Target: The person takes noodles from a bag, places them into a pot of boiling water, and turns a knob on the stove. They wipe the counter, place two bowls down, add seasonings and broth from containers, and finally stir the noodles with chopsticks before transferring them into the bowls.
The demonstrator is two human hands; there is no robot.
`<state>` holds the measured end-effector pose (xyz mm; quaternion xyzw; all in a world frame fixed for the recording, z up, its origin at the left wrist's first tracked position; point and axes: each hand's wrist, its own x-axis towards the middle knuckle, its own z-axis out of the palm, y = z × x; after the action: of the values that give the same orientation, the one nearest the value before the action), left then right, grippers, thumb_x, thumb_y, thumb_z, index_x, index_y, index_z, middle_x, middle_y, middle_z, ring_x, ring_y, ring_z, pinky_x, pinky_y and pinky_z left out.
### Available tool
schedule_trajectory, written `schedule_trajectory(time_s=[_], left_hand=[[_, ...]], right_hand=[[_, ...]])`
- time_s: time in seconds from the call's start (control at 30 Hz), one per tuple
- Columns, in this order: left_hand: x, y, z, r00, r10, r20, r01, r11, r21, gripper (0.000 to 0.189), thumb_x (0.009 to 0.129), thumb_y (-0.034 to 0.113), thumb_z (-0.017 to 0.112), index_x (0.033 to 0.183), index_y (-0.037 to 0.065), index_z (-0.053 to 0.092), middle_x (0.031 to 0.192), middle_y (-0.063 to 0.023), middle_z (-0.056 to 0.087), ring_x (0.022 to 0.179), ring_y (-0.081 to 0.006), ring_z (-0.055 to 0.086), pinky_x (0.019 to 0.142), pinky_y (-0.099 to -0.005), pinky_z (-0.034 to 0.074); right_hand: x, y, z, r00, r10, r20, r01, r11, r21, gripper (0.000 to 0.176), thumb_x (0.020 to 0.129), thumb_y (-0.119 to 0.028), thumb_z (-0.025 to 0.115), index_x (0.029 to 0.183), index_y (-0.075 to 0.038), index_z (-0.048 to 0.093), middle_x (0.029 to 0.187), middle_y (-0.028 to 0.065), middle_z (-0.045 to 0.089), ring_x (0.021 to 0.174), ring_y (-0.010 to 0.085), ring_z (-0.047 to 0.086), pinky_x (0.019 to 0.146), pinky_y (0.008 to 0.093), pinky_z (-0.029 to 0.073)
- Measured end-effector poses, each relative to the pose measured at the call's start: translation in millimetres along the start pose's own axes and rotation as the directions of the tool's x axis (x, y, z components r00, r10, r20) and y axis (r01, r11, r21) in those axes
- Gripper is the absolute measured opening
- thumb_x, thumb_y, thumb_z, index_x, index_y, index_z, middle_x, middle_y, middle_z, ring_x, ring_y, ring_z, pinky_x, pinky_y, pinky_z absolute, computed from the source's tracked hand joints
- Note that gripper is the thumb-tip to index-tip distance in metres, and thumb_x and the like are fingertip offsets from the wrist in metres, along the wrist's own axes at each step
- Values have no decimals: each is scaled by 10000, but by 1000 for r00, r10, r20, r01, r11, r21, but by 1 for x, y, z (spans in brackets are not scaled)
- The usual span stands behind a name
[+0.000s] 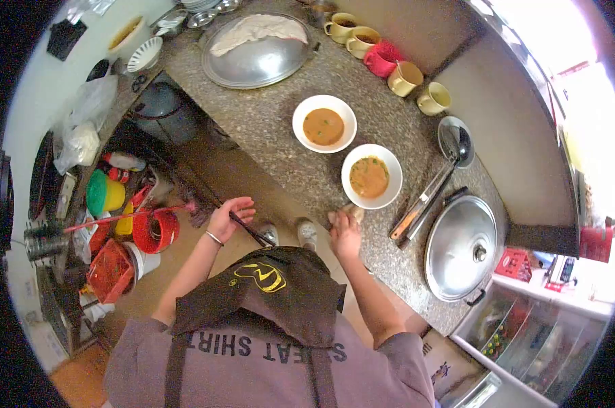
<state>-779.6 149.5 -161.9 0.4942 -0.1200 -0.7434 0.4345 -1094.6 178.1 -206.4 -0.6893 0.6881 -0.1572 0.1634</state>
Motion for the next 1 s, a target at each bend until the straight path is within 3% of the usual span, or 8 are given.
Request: schedule_trajectory(time_s=[0.17,0.23,0.43,0.5,0.6,0.77,0.9,1.0], left_hand=[[-2,15,-15,981,164,-100,-141,969,202,295,838,223,385,977,19,548,776,-86,531,573,-159,525,550,-277,449],[-7,22,-19,958,243,-154,-190,936,295,278,833,217,397,944,25,566,692,-68,518,499,-141,498,485,-261,434],[-23,28,-29,893,283,-350,-63,849,525,249,815,227,459,816,21,599,561,-33,506,495,-125,503,446,-267,425],[-7,6,-59,726,680,107,-237,101,966,310,764,314,499,842,30,594,742,-148,611,700,-293,591,630,-355,459],[-9,9,-59,500,864,-61,-450,319,834,342,734,337,509,881,38,588,854,-175,597,779,-312,574,674,-371,451],[-57,13,-85,797,582,-163,-223,534,816,365,783,314,477,1000,25,532,869,-152,602,805,-258,582,646,-345,464],[-114,27,-94,983,120,-139,-105,989,108,316,845,353,439,900,64,554,659,16,534,517,-36,469,447,-177,369],[-115,23,-96,921,277,-273,-240,957,161,296,858,340,425,846,67,538,593,40,474,476,-23,398,406,-175,283]], right_hand=[[73,-67,38,977,-166,-136,194,954,227,289,778,-205,528,1032,-69,514,933,172,552,752,312,569,666,396,457],[101,-90,41,958,132,256,-245,841,482,274,816,-229,500,1017,-45,528,921,139,577,739,246,588,679,361,460],[96,-214,30,652,-361,666,-753,-213,622,333,854,-222,418,1122,-26,448,1107,98,499,999,200,493,850,336,407],[83,-238,64,672,-453,586,-615,100,783,338,834,-218,463,1122,-44,447,1069,70,513,957,168,505,822,309,413],[68,-274,61,779,-446,440,-236,441,866,330,816,-180,497,1108,-32,450,1003,55,535,915,146,515,786,285,421],[84,-297,89,723,-351,596,-490,348,799,267,826,-167,494,1055,-33,462,931,74,560,841,159,551,729,280,453],[108,-310,84,671,-437,598,-653,34,757,225,856,-226,461,1008,-62,489,878,62,564,771,171,576,691,296,488],[105,-317,90,636,-451,626,-699,7,715,224,859,-218,447,1021,-65,470,953,69,553,835,180,567,715,315,486]])
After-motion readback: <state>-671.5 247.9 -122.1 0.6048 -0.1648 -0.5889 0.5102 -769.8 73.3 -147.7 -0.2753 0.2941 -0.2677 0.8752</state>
